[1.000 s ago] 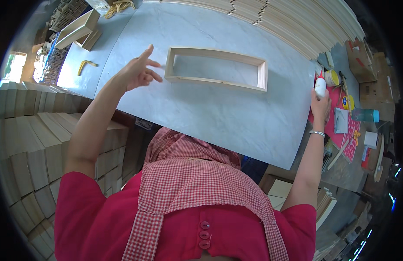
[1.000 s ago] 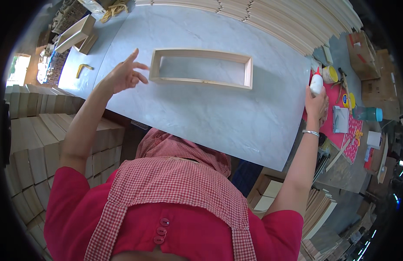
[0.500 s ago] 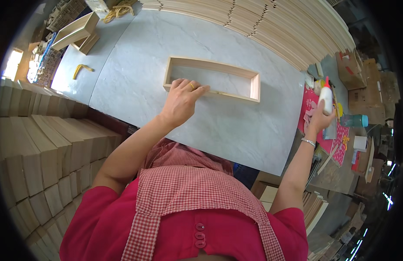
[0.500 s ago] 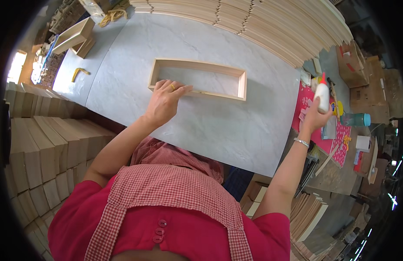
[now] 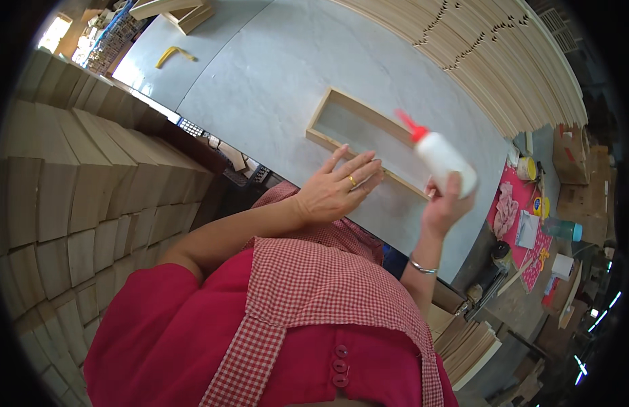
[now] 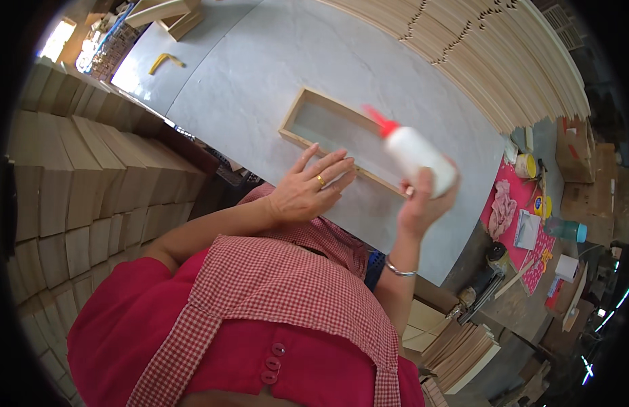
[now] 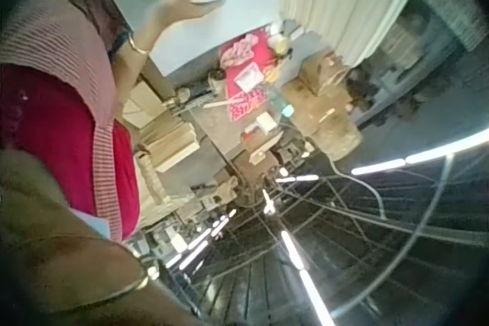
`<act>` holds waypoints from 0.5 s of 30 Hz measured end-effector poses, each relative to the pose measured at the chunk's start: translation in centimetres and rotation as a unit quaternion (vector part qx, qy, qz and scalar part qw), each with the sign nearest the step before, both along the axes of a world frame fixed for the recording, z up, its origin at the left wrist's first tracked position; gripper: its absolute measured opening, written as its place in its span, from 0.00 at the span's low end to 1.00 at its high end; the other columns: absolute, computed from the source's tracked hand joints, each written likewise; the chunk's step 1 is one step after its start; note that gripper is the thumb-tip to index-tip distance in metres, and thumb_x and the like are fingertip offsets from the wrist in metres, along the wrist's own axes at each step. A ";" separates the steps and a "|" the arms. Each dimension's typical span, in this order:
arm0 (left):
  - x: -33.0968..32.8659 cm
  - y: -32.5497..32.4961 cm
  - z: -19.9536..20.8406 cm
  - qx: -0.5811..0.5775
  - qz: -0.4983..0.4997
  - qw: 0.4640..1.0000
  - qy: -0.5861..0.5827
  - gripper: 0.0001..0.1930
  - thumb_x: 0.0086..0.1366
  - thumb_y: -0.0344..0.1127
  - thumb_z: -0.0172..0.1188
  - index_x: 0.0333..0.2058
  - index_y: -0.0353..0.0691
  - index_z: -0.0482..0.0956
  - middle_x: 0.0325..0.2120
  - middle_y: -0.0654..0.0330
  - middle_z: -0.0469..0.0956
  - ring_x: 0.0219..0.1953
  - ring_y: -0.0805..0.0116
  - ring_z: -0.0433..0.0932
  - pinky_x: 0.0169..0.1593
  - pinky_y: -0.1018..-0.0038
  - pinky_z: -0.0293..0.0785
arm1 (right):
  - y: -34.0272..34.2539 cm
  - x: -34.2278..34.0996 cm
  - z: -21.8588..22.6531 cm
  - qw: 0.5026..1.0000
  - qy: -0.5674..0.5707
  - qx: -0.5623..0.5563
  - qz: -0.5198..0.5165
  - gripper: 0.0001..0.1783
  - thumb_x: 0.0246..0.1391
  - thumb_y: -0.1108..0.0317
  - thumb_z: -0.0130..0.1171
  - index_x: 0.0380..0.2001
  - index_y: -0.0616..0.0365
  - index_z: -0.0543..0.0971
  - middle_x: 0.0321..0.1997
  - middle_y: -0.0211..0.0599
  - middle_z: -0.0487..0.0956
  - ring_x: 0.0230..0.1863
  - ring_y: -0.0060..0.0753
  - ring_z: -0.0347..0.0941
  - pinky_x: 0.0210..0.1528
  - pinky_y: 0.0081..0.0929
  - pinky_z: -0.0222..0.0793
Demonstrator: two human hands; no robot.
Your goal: The person assembles small wooden boxes by applying glue to the edges of wooden planks and securing them with a pneumatic nail gun. They repeatedly pick up planks, align them into rectangular frames, apply adhesive, and fasten the joints before stacking the completed boxes.
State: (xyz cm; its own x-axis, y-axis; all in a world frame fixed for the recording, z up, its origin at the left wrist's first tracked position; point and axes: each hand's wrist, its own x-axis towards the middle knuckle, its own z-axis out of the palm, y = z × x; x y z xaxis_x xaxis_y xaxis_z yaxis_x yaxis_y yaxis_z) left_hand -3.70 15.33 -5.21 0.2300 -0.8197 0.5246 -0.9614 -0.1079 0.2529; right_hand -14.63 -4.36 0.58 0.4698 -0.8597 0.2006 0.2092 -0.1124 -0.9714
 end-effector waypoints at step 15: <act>-0.1 0.8 -2.1 0.022 -0.026 0.999 0.008 0.26 0.61 0.52 0.65 0.54 0.45 0.79 0.62 0.57 0.69 0.68 0.57 0.65 0.73 0.42 0.51 | 5.4 5.2 0.0 0.966 0.066 -0.147 0.202 0.32 0.48 0.66 0.73 0.55 0.62 0.70 0.48 0.39 0.75 0.46 0.29 0.74 0.47 0.29 0.75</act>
State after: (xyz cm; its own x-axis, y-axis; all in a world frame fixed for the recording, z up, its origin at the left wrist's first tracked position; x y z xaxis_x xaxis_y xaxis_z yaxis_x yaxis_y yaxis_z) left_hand -3.81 16.12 -7.35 0.1948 -0.8526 0.4848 -0.9621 -0.0699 0.2636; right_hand -9.47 1.09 0.59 0.7933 -0.5154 0.3242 0.1708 -0.3228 -0.9309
